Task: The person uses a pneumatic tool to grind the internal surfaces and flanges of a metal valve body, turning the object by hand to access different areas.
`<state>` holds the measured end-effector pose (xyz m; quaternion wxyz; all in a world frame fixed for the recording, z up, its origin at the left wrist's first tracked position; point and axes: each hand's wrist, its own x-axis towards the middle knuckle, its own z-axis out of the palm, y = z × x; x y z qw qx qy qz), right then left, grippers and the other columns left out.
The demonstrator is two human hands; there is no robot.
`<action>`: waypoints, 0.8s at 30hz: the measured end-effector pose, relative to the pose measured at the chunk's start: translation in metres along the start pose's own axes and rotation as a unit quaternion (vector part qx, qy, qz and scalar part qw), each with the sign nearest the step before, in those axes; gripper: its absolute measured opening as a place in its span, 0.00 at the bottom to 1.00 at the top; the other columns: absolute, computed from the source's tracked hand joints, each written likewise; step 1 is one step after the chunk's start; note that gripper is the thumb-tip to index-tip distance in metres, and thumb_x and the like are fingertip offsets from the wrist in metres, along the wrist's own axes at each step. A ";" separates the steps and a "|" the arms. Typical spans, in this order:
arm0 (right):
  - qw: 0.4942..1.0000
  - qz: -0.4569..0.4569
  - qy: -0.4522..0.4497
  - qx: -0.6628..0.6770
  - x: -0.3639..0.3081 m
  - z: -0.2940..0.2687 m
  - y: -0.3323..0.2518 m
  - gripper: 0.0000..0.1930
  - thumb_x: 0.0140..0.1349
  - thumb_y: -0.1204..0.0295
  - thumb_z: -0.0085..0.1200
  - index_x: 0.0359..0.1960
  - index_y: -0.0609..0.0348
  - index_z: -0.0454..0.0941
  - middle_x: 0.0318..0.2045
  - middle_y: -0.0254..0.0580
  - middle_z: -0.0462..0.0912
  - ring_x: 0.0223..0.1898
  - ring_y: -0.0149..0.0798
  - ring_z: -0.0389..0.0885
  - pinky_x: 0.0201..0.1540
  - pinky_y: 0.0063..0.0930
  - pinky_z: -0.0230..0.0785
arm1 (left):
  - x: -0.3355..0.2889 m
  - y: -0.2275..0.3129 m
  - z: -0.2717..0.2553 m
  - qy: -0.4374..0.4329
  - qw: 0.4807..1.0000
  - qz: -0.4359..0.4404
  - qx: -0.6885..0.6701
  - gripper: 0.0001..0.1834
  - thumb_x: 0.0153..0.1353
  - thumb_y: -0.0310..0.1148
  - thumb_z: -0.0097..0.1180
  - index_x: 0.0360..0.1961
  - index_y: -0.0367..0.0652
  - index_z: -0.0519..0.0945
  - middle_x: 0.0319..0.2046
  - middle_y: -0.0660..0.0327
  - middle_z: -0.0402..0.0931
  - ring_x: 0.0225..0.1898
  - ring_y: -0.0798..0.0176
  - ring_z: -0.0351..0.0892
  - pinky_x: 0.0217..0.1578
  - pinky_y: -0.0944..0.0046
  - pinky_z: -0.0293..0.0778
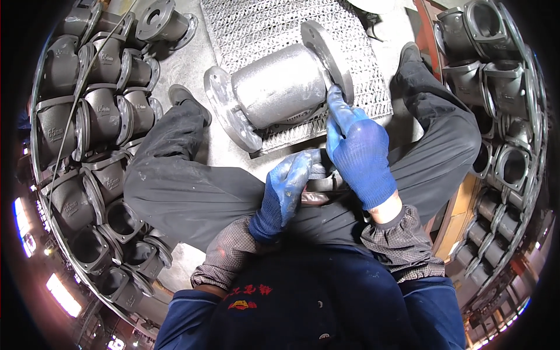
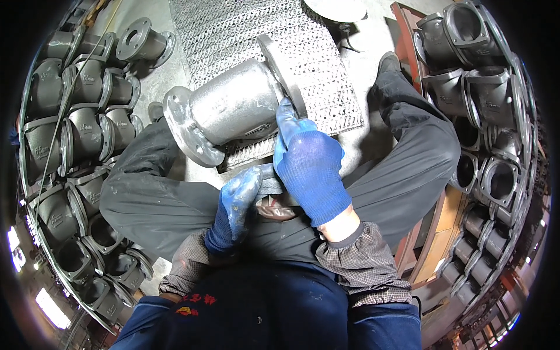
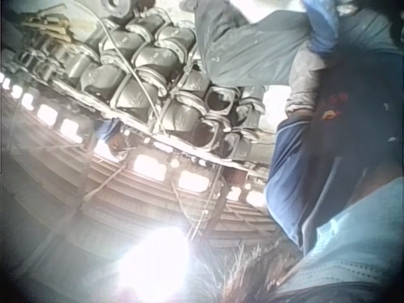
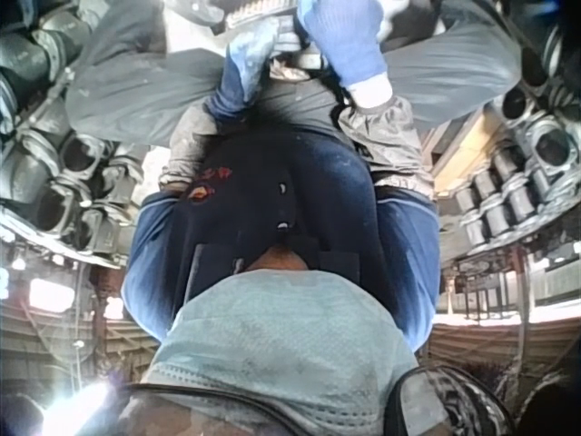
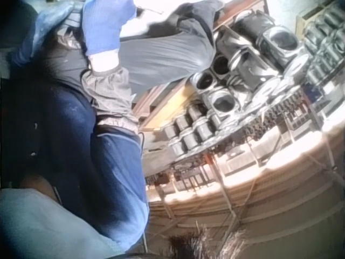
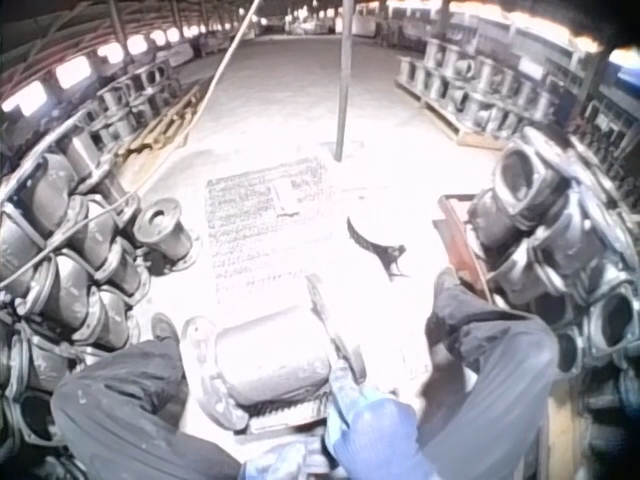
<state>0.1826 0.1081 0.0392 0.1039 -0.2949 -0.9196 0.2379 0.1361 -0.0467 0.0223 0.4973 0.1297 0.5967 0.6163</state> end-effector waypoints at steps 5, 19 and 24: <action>0.999 0.006 -0.018 -0.039 0.000 0.000 -0.004 0.20 0.55 0.77 0.52 0.52 0.56 0.74 0.27 0.50 0.80 0.27 0.49 0.80 0.31 0.35 0.74 | 0.000 -0.006 -0.003 0.009 0.940 0.258 0.224 0.18 0.67 0.32 0.40 0.49 0.29 0.72 0.43 0.51 0.75 0.40 0.63 0.77 0.38 0.69 0.76; 0.995 0.004 -0.043 -0.087 0.002 -0.007 -0.005 0.23 0.56 0.75 0.50 0.56 0.55 0.70 0.25 0.52 0.78 0.25 0.49 0.79 0.29 0.38 0.72 | 0.001 -0.006 -0.003 -0.009 0.989 0.125 0.076 0.17 0.67 0.30 0.39 0.49 0.29 0.72 0.43 0.52 0.75 0.41 0.65 0.78 0.41 0.67 0.75; 0.988 -0.056 -0.080 -0.122 0.013 -0.024 0.001 0.19 0.58 0.73 0.46 0.52 0.53 0.73 0.22 0.50 0.78 0.23 0.49 0.78 0.27 0.40 0.72 | 0.003 -0.001 -0.006 0.008 0.868 0.365 0.337 0.15 0.64 0.25 0.43 0.49 0.28 0.71 0.43 0.50 0.75 0.41 0.59 0.80 0.41 0.64 0.76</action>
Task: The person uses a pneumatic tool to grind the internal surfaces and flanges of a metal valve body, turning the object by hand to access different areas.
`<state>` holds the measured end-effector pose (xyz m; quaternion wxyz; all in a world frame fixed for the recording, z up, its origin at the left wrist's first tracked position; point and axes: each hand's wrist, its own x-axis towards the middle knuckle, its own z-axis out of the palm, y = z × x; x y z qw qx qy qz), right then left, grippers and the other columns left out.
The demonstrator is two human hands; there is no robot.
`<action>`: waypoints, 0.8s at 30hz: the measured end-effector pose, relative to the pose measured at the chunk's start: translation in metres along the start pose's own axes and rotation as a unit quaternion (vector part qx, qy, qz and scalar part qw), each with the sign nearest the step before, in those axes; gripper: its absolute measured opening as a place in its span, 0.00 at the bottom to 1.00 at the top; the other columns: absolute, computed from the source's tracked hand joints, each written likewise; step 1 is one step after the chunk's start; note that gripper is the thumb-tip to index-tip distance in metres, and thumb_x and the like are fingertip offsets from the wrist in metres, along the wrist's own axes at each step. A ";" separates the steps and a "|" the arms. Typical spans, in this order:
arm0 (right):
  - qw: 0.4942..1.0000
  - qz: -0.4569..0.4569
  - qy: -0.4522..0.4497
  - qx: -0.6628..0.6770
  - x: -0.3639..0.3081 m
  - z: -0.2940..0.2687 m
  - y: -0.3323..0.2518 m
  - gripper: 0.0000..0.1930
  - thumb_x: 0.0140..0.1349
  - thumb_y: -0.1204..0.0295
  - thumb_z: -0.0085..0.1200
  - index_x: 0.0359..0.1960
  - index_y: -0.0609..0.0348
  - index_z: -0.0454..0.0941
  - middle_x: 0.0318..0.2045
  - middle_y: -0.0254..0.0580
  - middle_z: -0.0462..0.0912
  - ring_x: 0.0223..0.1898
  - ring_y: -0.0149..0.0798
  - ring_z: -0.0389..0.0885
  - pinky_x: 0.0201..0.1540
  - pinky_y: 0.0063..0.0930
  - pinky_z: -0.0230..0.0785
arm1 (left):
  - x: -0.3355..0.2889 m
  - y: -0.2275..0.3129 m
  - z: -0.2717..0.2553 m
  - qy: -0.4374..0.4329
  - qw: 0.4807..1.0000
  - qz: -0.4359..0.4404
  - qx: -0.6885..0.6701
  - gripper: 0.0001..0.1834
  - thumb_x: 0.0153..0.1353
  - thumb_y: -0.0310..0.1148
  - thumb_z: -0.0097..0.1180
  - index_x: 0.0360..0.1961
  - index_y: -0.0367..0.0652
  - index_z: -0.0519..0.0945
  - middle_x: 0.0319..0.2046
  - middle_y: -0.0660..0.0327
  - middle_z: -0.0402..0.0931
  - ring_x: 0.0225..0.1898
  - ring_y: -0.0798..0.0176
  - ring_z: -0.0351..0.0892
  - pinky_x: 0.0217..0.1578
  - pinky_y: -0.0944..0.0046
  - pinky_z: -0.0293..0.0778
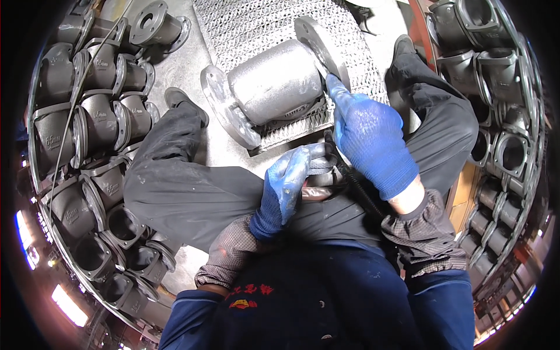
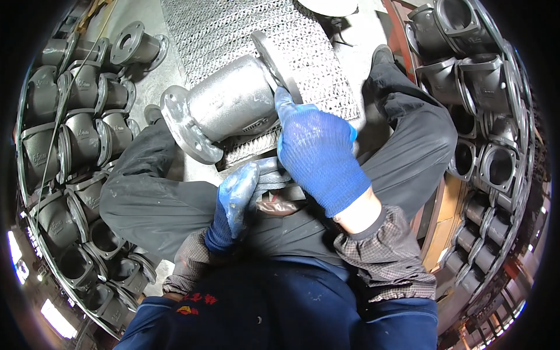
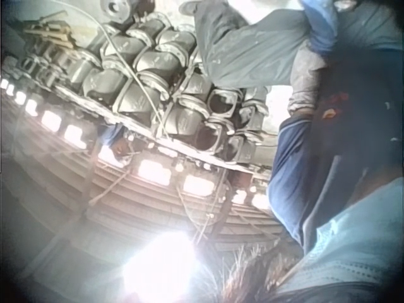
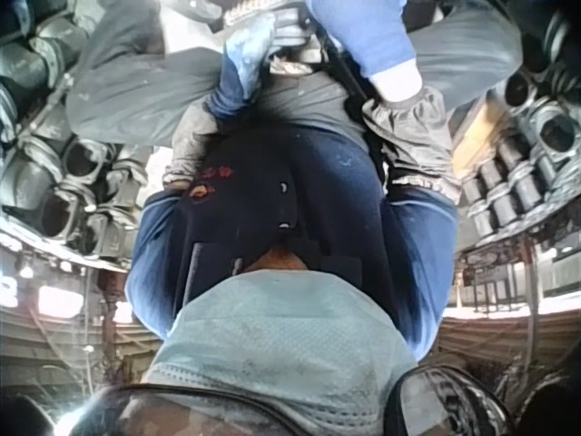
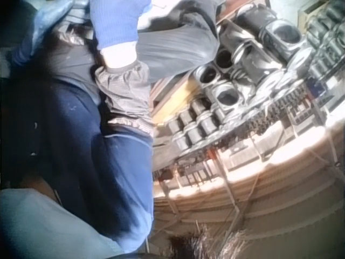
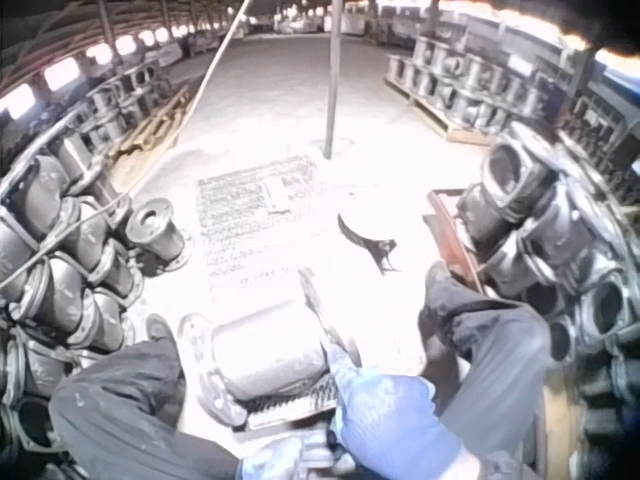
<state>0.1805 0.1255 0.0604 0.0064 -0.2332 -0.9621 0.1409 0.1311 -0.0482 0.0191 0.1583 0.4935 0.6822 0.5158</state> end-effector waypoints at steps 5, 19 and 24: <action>0.997 0.033 -0.045 -0.044 0.005 -0.007 -0.007 0.20 0.56 0.75 0.46 0.52 0.52 0.74 0.22 0.50 0.78 0.24 0.47 0.79 0.27 0.39 0.72 | -0.001 -0.005 -0.002 -0.019 0.999 -0.016 -0.021 0.19 0.57 0.24 0.52 0.50 0.27 0.68 0.45 0.48 0.74 0.41 0.56 0.80 0.40 0.64 0.76; 0.997 0.065 0.001 0.037 0.001 0.009 -0.009 0.23 0.53 0.79 0.49 0.53 0.53 0.72 0.25 0.51 0.79 0.24 0.47 0.79 0.28 0.38 0.72 | -0.006 -0.005 -0.006 0.014 0.996 0.041 0.072 0.32 0.42 0.24 0.66 0.49 0.24 0.66 0.44 0.44 0.74 0.38 0.50 0.80 0.36 0.60 0.77; 0.998 0.052 0.019 0.024 0.002 0.005 -0.013 0.23 0.53 0.79 0.49 0.54 0.52 0.72 0.23 0.49 0.77 0.24 0.46 0.78 0.28 0.36 0.73 | 0.002 -0.001 -0.009 -0.001 1.000 0.014 0.014 0.33 0.41 0.28 0.67 0.48 0.26 0.67 0.43 0.46 0.75 0.35 0.52 0.79 0.34 0.61 0.76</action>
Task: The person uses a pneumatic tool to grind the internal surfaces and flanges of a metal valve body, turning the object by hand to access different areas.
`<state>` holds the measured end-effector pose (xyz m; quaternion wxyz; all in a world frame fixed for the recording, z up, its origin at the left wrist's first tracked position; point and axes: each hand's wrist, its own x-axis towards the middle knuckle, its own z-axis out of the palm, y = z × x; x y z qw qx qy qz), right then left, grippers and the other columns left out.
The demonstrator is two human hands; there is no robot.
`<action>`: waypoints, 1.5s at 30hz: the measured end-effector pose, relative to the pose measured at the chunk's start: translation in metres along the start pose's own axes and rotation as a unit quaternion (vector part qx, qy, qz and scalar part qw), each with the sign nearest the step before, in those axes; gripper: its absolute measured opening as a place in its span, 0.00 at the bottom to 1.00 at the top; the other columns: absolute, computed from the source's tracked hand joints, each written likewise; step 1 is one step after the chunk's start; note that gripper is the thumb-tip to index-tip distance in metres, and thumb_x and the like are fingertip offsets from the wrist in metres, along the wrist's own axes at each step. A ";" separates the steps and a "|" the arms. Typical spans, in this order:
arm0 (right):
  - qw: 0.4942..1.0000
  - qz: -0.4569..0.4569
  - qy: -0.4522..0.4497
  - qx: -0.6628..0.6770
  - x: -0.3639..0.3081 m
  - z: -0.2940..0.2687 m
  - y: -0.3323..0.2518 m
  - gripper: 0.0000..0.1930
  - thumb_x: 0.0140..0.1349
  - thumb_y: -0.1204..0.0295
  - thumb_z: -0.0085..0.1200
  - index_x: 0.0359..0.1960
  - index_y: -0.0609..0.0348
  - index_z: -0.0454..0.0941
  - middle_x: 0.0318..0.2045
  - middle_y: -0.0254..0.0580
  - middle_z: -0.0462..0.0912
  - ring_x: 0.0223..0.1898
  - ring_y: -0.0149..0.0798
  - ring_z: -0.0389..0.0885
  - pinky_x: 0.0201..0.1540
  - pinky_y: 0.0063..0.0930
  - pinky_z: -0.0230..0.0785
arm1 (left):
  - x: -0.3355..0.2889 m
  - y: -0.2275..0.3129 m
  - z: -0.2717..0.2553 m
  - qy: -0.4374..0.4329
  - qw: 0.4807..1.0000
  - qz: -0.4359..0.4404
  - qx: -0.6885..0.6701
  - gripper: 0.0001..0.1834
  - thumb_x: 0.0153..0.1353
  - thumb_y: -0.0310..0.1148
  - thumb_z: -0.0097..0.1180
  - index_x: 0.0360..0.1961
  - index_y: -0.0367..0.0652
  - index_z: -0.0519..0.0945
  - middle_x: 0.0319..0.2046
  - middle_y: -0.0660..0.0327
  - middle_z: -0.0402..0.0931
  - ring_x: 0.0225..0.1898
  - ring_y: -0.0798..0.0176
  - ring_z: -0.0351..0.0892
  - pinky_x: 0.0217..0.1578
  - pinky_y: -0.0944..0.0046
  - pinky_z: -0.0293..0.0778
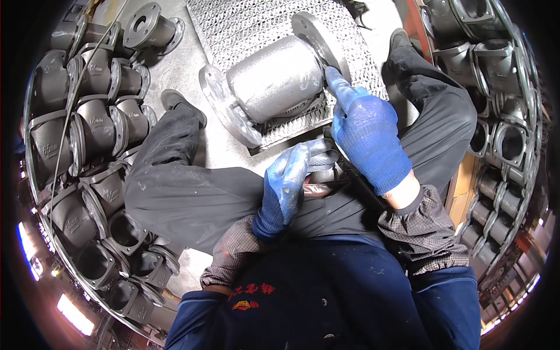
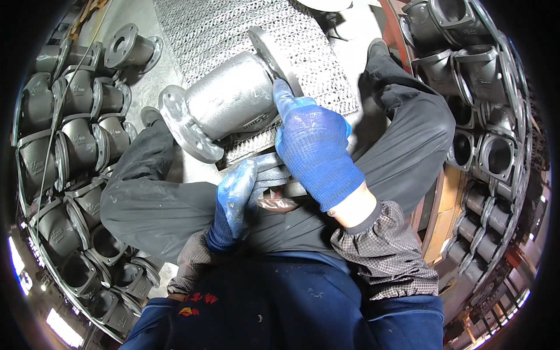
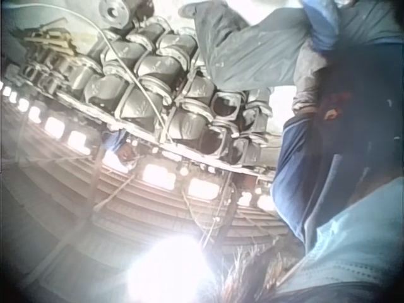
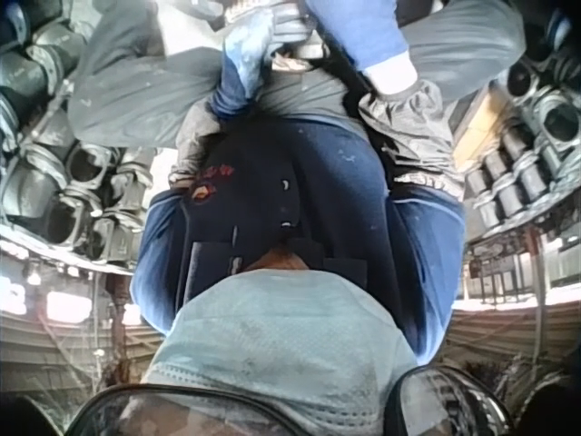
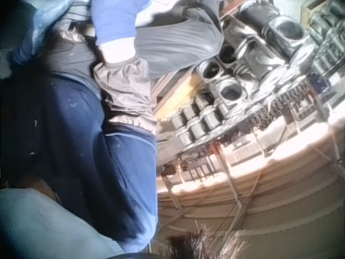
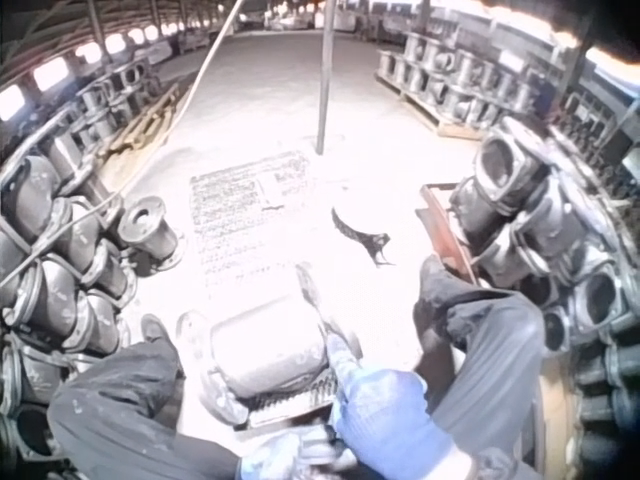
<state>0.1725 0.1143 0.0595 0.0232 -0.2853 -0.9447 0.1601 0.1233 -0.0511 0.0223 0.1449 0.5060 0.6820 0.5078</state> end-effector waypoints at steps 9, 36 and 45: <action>0.996 -0.062 0.036 0.058 0.004 -0.002 0.015 0.22 0.53 0.79 0.48 0.52 0.49 0.74 0.23 0.49 0.77 0.23 0.49 0.77 0.28 0.36 0.71 | -0.013 -0.009 0.007 -0.026 0.998 -0.063 0.007 0.32 0.40 0.30 0.69 0.47 0.29 0.70 0.44 0.46 0.75 0.32 0.56 0.79 0.30 0.66 0.75; 0.872 0.003 0.074 0.483 0.016 -0.034 0.024 0.21 0.60 0.80 0.45 0.57 0.62 0.69 0.29 0.37 0.81 0.20 0.17 0.68 0.23 0.09 0.62 | 0.034 0.011 0.003 0.167 0.958 -0.192 -0.130 0.15 0.60 0.26 0.49 0.47 0.30 0.74 0.40 0.50 0.77 0.40 0.57 0.78 0.44 0.64 0.73; 0.874 -0.062 0.072 0.476 0.055 -0.068 0.058 0.22 0.57 0.78 0.48 0.55 0.63 0.70 0.29 0.38 0.77 0.22 0.22 0.70 0.24 0.16 0.64 | 0.124 -0.034 0.003 0.029 0.904 -0.098 0.414 0.36 0.42 0.52 0.59 0.51 0.39 0.73 0.55 0.49 0.67 0.58 0.46 0.64 0.59 0.50 0.56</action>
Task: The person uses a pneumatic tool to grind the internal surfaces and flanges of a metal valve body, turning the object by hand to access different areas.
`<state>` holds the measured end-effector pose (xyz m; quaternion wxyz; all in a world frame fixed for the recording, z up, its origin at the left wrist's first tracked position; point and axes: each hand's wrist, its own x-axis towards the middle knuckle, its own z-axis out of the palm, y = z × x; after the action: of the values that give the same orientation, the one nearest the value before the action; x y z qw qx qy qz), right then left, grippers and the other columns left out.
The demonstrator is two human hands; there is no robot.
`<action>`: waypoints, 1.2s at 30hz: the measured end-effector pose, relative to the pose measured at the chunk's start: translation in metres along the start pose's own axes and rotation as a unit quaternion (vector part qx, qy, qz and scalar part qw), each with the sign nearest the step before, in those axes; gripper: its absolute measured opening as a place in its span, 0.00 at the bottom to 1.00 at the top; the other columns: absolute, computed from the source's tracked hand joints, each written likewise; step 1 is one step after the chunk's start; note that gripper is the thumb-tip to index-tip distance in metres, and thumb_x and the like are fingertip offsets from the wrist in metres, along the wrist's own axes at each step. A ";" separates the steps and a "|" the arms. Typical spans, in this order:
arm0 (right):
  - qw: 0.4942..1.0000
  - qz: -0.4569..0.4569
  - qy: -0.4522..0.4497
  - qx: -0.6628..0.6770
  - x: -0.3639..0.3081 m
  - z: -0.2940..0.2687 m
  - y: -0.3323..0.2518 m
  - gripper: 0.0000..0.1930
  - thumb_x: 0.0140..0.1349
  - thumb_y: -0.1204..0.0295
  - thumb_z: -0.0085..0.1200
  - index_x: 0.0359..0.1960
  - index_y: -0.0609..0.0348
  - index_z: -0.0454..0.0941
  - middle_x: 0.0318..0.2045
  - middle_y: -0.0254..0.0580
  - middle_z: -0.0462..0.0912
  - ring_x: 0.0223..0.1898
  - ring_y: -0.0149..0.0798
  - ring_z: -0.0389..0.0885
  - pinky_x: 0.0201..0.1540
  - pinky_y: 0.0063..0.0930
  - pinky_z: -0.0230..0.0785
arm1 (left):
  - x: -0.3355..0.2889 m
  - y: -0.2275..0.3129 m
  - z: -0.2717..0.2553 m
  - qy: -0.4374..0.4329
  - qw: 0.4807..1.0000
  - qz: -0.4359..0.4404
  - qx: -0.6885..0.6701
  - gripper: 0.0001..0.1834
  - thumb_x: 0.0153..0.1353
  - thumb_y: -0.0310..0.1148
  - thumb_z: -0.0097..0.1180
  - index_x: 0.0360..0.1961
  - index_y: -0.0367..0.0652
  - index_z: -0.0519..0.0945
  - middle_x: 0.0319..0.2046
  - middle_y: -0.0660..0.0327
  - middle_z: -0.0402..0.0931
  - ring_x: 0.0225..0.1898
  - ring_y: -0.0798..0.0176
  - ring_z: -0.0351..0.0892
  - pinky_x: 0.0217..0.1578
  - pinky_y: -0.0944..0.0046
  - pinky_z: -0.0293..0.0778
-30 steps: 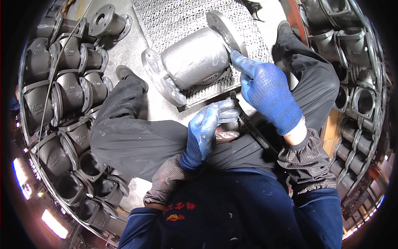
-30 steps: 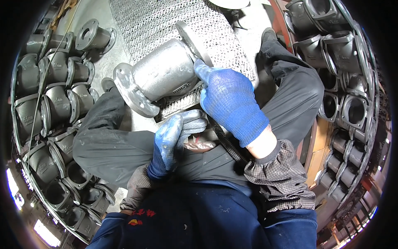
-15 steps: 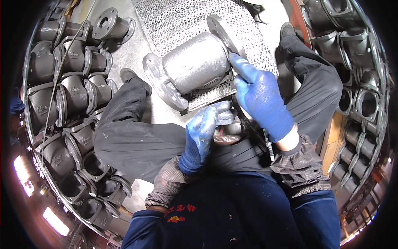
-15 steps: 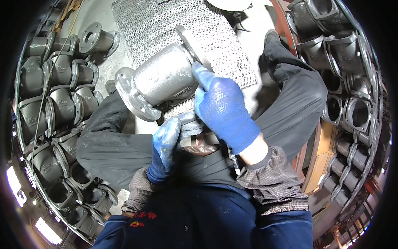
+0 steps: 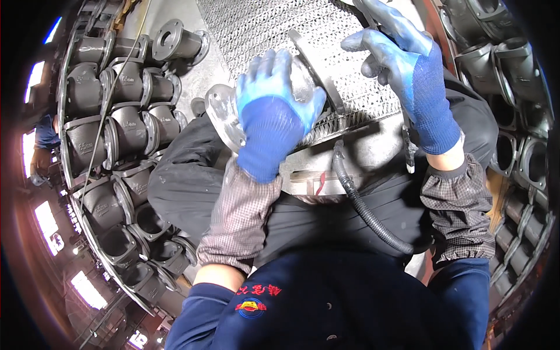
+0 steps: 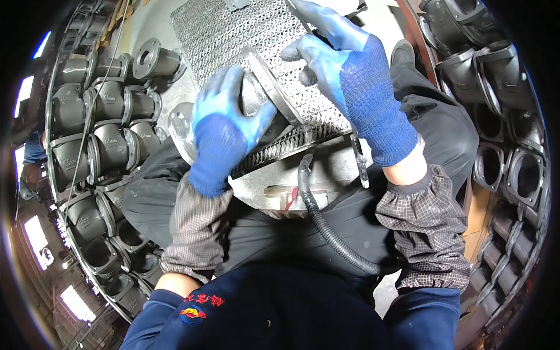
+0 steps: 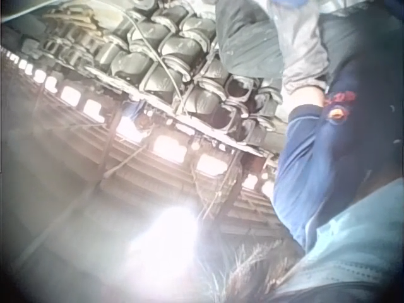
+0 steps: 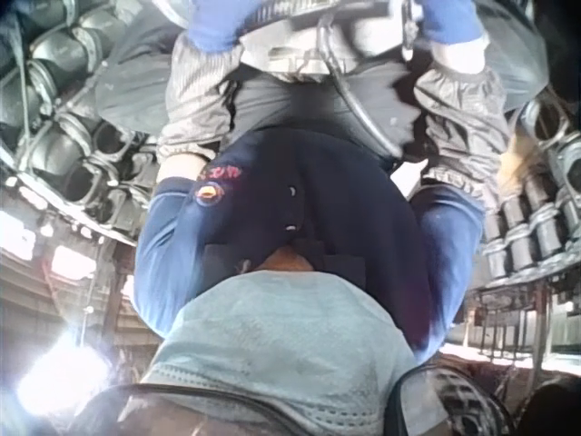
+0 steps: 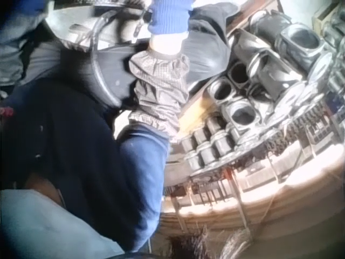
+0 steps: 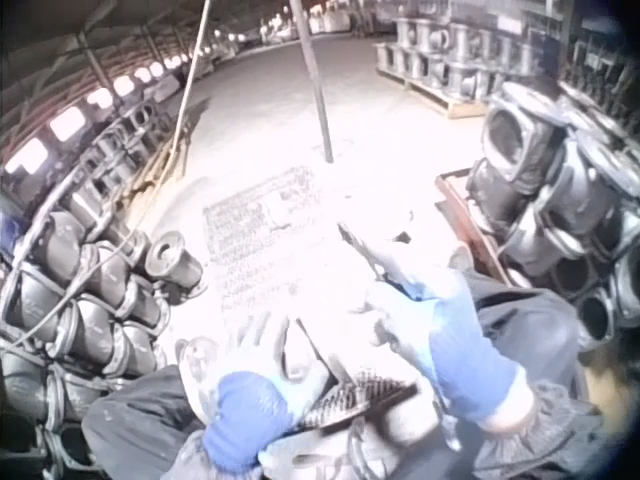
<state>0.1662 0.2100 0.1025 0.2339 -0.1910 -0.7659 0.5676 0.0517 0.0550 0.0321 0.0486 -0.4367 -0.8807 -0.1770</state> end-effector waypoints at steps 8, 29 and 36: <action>0.989 0.065 0.084 0.100 -0.010 -0.010 0.026 0.20 0.59 0.78 0.49 0.55 0.66 0.70 0.28 0.34 0.77 0.22 0.20 0.68 0.24 0.14 0.61 | 0.079 -0.029 0.013 -0.267 0.922 -0.161 -0.227 0.14 0.43 0.32 0.60 0.34 0.40 0.80 0.26 0.52 0.79 0.29 0.57 0.80 0.35 0.62 0.74; 0.982 0.037 0.075 0.170 -0.003 0.003 0.041 0.20 0.61 0.78 0.45 0.57 0.64 0.67 0.33 0.43 0.82 0.25 0.23 0.76 0.26 0.13 0.67 | 0.020 0.005 -0.051 -0.084 0.986 0.133 -0.056 0.13 0.53 0.36 0.54 0.35 0.38 0.80 0.29 0.48 0.78 0.30 0.48 0.78 0.30 0.56 0.73; 0.961 0.146 0.044 0.232 0.002 0.019 0.075 0.21 0.65 0.73 0.40 0.59 0.68 0.62 0.37 0.51 0.80 0.29 0.27 0.77 0.27 0.14 0.65 | -0.046 0.021 -0.017 -0.355 0.876 0.326 -0.014 0.15 0.51 0.40 0.52 0.31 0.39 0.79 0.35 0.53 0.77 0.42 0.51 0.76 0.47 0.49 0.67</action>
<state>0.1559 0.2172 0.0259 0.2199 -0.2663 -0.5656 0.7489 0.0954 0.0261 0.0430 -0.2184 -0.7330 -0.6442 0.0037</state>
